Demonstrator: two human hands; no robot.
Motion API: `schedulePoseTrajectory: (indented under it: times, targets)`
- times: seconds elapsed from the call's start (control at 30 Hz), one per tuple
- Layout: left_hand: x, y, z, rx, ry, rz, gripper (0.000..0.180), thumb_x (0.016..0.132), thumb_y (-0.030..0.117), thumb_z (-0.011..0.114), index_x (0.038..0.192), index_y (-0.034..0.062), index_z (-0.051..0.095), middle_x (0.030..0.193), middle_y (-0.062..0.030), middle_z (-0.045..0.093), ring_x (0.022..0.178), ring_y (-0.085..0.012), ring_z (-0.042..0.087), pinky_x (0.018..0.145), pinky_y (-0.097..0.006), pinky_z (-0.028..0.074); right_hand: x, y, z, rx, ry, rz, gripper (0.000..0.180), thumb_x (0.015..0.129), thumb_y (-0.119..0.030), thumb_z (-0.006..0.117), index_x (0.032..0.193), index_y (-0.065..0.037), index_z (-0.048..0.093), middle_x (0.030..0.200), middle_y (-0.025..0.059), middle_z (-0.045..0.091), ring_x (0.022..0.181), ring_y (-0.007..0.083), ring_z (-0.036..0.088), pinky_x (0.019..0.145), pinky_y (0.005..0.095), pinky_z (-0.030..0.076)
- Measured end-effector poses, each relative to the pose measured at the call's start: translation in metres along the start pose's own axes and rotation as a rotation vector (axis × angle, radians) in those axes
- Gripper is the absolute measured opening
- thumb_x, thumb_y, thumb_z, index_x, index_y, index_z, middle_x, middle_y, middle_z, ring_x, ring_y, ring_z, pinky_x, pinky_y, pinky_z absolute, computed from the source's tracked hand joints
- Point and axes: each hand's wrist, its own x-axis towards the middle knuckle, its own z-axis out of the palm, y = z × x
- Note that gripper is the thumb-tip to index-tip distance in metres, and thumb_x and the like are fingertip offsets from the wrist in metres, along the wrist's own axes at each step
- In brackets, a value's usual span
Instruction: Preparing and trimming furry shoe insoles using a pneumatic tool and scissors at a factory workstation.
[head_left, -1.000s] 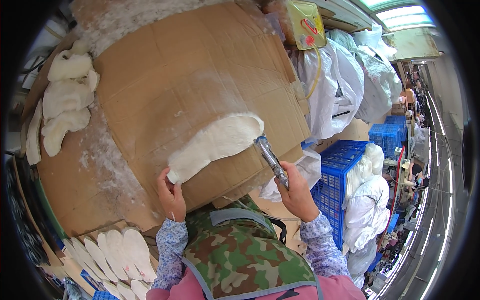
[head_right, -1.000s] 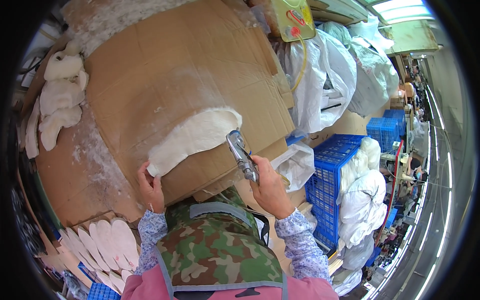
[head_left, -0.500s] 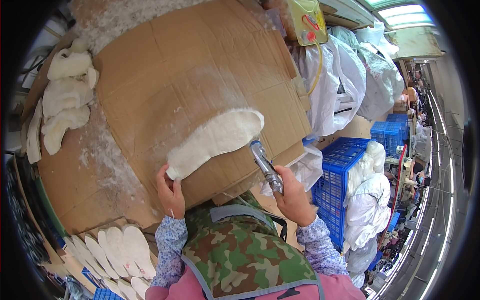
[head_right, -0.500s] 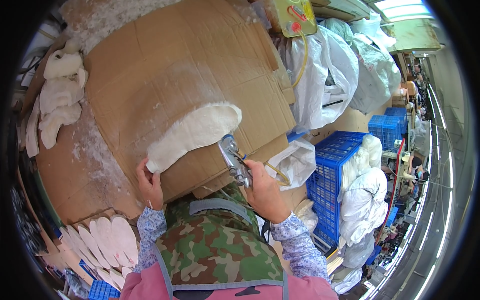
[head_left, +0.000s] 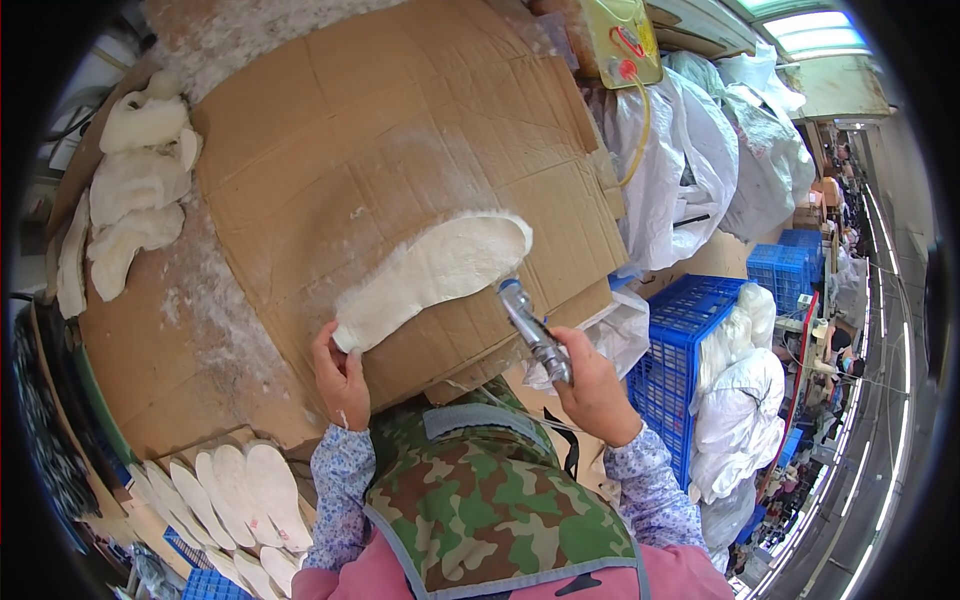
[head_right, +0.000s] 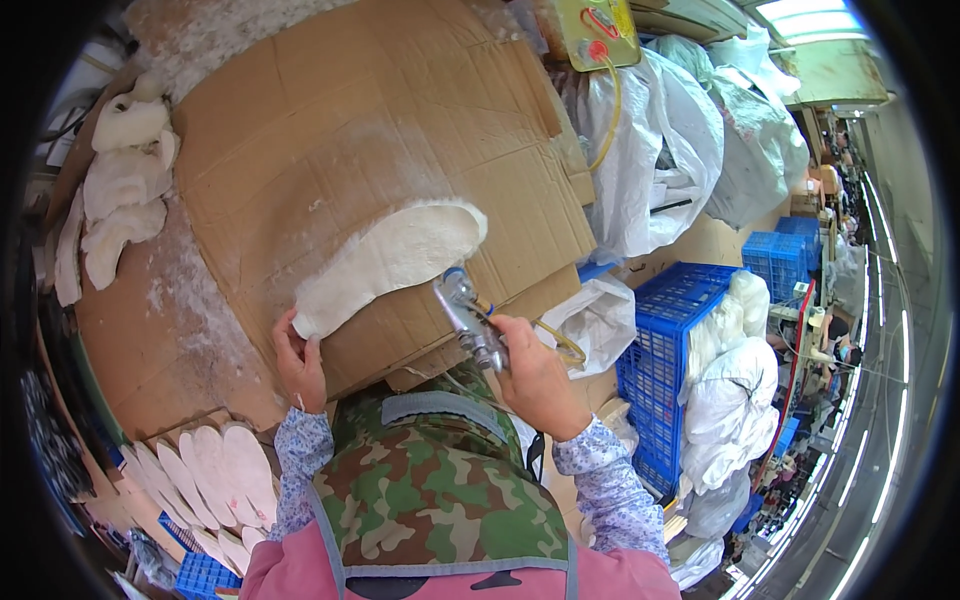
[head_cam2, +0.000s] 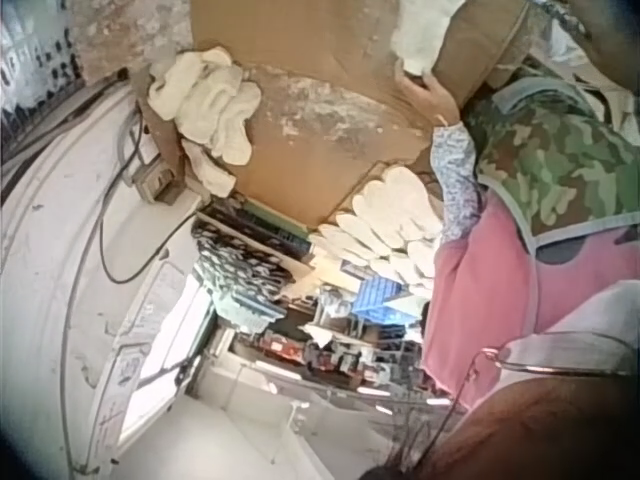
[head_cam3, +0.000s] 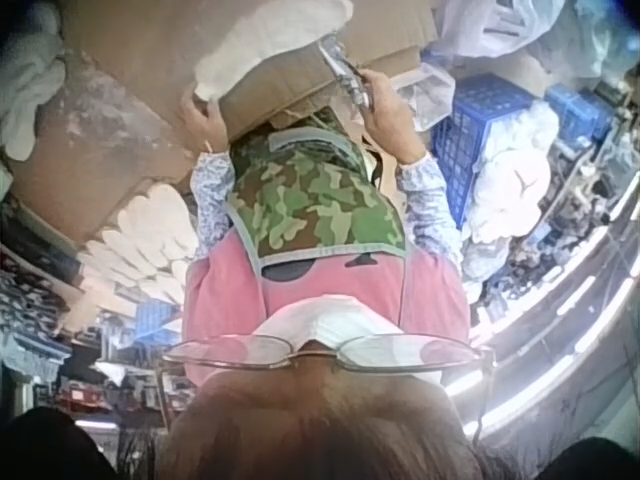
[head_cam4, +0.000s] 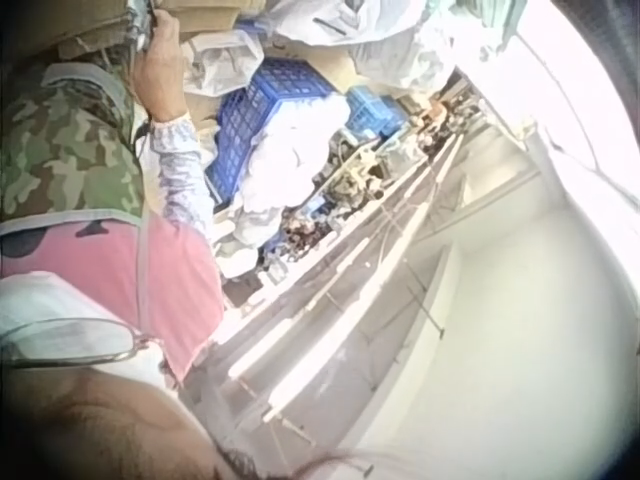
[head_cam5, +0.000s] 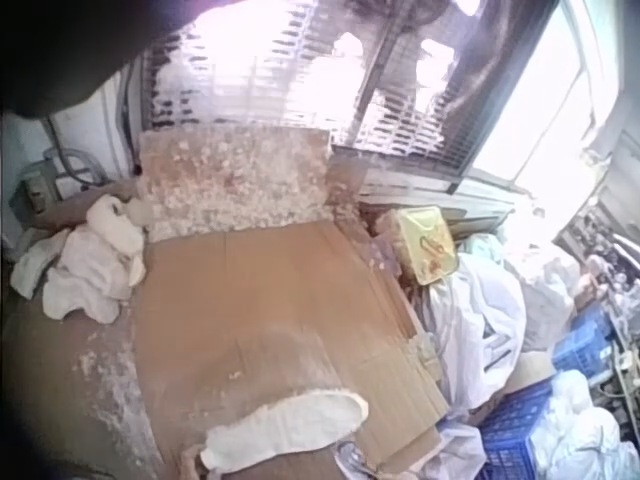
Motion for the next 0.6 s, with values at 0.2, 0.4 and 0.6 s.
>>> schedulePoseTrajectory:
  times: [0.2,0.4,0.6]
  targets:
    - [0.002,0.003,0.000,-0.018,0.000,0.002,0.046,0.085,-0.004,0.052,0.130,0.0043,0.046,0.104,-0.0066,0.056,0.089,-0.0139,0.054,0.079,-0.025,0.044,0.015,0.015,-0.014,0.004,0.054,-0.012,0.047,0.075,0.007,0.056,0.120,0.002,0.044,0.105,0.0237,0.055,0.095,0.0423,0.057,0.077,0.0441,0.048]
    - [0.004,0.008,-0.012,-0.175,-0.086,-0.094,0.045,0.085,-0.004,0.052,0.129,0.0047,0.045,0.107,-0.0056,0.055,0.089,-0.0140,0.055,0.077,-0.027,0.047,0.040,0.046,-0.026,-0.067,0.255,-0.132,0.039,0.083,-0.003,0.060,0.120,0.002,0.047,0.101,0.0214,0.057,0.094,0.0375,0.057,0.081,0.0389,0.045]
    - [-0.012,0.079,-0.005,-0.483,-0.053,0.015,0.048,0.085,0.000,0.051,0.132,0.0049,0.043,0.117,-0.0089,0.055,0.109,-0.0169,0.051,0.093,-0.030,0.040,0.136,0.088,-0.047,-0.204,0.399,-0.161,0.059,0.081,-0.009,0.054,0.135,0.003,0.032,0.121,0.0264,0.044,0.101,0.0455,0.053,0.084,0.0480,0.046]
